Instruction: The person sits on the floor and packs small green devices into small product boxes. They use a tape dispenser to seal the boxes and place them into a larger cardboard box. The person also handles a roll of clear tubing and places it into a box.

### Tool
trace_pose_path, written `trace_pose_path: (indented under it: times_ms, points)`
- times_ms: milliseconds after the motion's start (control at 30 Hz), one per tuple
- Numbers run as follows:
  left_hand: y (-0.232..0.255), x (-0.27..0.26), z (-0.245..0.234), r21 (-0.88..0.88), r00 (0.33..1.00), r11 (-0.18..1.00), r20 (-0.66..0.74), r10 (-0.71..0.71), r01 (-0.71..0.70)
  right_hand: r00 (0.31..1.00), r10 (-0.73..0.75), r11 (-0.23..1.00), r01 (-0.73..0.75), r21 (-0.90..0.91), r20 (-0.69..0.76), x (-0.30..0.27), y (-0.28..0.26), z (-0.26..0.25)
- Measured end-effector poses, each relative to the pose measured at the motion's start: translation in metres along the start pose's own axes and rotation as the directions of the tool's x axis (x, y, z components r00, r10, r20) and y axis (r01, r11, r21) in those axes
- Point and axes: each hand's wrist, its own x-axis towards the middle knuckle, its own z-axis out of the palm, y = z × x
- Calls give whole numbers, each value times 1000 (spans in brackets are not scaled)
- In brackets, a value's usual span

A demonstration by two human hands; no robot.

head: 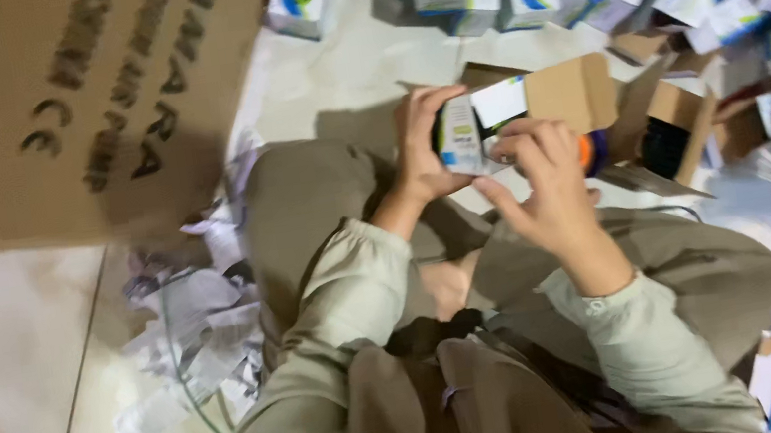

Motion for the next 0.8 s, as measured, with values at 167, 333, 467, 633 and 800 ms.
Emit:
trace_pose_path:
  times_ms: [167,333,467,633,800]
  points:
    - [2,-12,9,5,988,999,150,-39,38,996,64,997,-61,46,-56,-10,5,-16]
    - [3,-14,13,22,988,999,148,-52,49,999,-6,988,12,157,-37,-18,8,-29]
    - [15,-12,18,39,975,996,204,-86,79,972,159,944,-201,261,175,-11,-1,-41]
    - [11,-17,26,15,964,998,257,-70,68,948,246,942,-283,182,201,-16,6,-39]
    - [1,-21,23,-68,929,991,362,-80,112,995,79,991,-71,110,-68,-15,20,-50]
